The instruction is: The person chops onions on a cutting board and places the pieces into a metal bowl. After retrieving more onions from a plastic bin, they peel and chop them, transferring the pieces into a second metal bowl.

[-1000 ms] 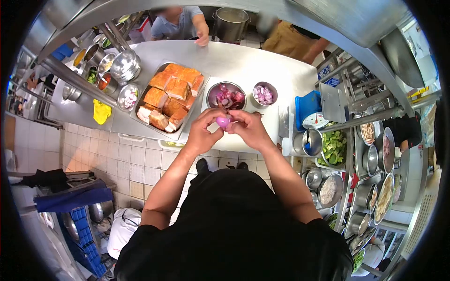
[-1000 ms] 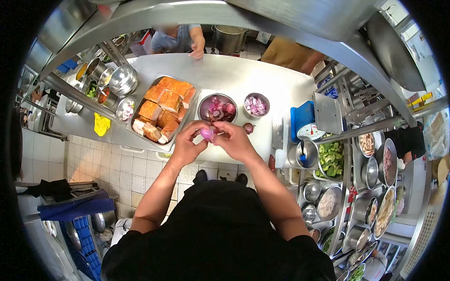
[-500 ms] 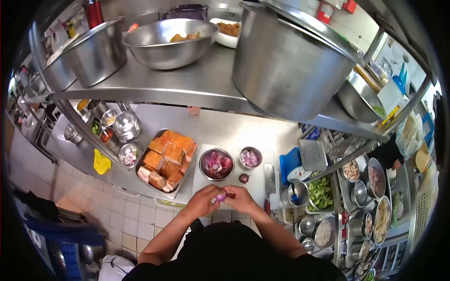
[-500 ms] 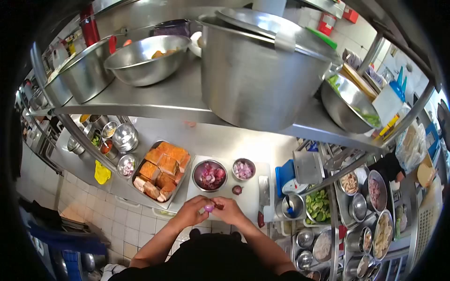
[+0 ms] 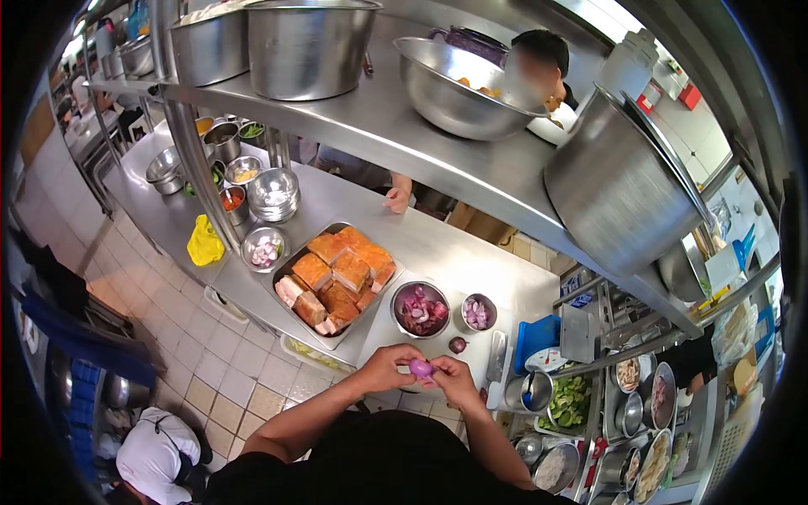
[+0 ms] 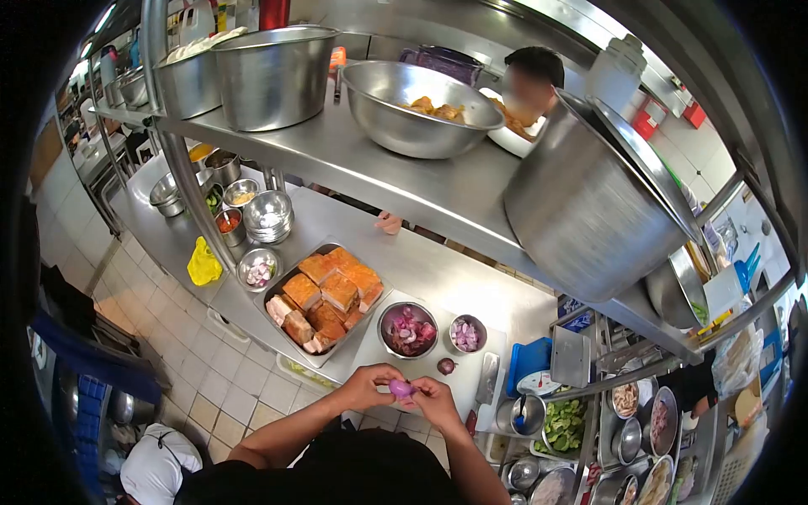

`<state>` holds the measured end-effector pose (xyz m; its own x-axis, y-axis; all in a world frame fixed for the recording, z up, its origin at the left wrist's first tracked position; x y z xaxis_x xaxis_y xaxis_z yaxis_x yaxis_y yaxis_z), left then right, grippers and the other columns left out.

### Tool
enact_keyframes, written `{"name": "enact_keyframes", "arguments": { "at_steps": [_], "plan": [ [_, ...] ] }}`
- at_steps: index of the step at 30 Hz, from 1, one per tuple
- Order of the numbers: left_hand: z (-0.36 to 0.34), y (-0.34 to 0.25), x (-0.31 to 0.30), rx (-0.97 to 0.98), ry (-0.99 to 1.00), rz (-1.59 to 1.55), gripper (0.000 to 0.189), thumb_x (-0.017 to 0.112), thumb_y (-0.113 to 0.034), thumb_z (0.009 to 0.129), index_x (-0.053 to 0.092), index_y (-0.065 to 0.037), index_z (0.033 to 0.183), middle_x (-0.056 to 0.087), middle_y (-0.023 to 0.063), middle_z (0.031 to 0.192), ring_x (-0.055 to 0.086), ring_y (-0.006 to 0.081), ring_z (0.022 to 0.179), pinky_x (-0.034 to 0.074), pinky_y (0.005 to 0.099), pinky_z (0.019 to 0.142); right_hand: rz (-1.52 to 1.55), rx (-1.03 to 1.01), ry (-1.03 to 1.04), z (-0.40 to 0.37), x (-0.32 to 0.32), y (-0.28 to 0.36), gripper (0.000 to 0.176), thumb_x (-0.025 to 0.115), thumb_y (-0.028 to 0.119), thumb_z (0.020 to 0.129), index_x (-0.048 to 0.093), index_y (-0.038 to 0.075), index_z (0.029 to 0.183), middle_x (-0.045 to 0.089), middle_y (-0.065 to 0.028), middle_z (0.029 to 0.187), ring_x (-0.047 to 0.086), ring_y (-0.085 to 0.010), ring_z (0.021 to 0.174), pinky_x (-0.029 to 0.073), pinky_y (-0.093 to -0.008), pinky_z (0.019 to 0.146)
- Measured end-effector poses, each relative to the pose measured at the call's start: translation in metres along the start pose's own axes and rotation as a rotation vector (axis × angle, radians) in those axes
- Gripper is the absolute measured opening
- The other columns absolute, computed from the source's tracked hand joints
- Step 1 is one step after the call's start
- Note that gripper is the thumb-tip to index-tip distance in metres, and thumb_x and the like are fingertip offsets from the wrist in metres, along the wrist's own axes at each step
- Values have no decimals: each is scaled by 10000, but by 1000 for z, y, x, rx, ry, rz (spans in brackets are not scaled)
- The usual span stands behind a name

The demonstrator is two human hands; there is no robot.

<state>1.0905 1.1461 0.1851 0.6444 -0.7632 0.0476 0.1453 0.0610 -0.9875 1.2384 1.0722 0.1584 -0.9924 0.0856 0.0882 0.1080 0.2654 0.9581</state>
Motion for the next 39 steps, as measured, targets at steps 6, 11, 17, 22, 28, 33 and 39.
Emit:
{"name": "enact_keyframes", "arguments": {
  "at_steps": [6,11,17,22,28,33,39],
  "plan": [
    [-9,18,-14,-9,-3,-92,428,812,36,845,702,-25,1254,743,77,1246,699,167,1163,536,346,1054,195,68,-23,1,9,-17,126,563,-21,1046,641,-12,1144,733,-136,1061,773,-246,911,670,-362,787],
    [-13,12,-16,-26,36,-91,435,803,45,858,692,-31,1271,739,96,1269,691,169,1178,535,349,1050,355,51,-66,4,17,-28,95,557,-46,1027,610,6,1086,700,-122,1059,768,-260,895,683,-376,771],
    [-17,10,-16,-73,60,-469,428,742,46,923,631,-31,1328,728,86,1263,686,174,1178,531,353,1047,478,92,-104,5,20,-35,71,546,-37,1008,583,22,1023,691,-126,1031,763,-274,865,681,-389,748],
    [-20,9,-28,-140,-5,-1041,390,666,38,958,592,-51,1330,676,93,1291,654,193,1233,505,413,1139,272,132,-337,25,-7,-39,32,593,39,1010,574,47,1035,687,-133,962,752,-295,793,663,-421,700],
    [-18,19,-40,-167,-12,-1058,444,629,26,941,564,-53,1373,670,118,1286,699,308,1196,523,503,1145,191,57,-481,99,-45,-20,145,657,90,1017,600,46,1143,662,-79,1041,713,-227,824,646,-372,779],
    [-17,-6,-55,-133,-40,-1038,441,593,-51,993,535,-52,1430,666,152,1289,690,291,1175,548,461,1086,1,53,-473,116,-53,-8,238,599,66,1029,576,58,1266,661,-95,1157,733,-228,895,626,-352,771],
    [-19,-18,-71,-113,-88,-963,500,594,-80,1003,508,-49,1495,667,152,1305,664,239,1204,541,409,1061,-33,-45,-426,72,-24,11,256,628,36,1013,636,22,1268,700,-81,1139,709,-165,873,595,-301,792]
  ]
}}
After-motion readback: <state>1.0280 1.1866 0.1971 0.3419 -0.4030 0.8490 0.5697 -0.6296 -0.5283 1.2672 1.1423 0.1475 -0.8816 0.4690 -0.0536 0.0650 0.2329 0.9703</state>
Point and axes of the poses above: each hand's wrist, its own z-axis towards the middle knuckle, its own x-axis out of the palm, y = z × x, the point moved 9 cm from there along z, towards the middle knuckle
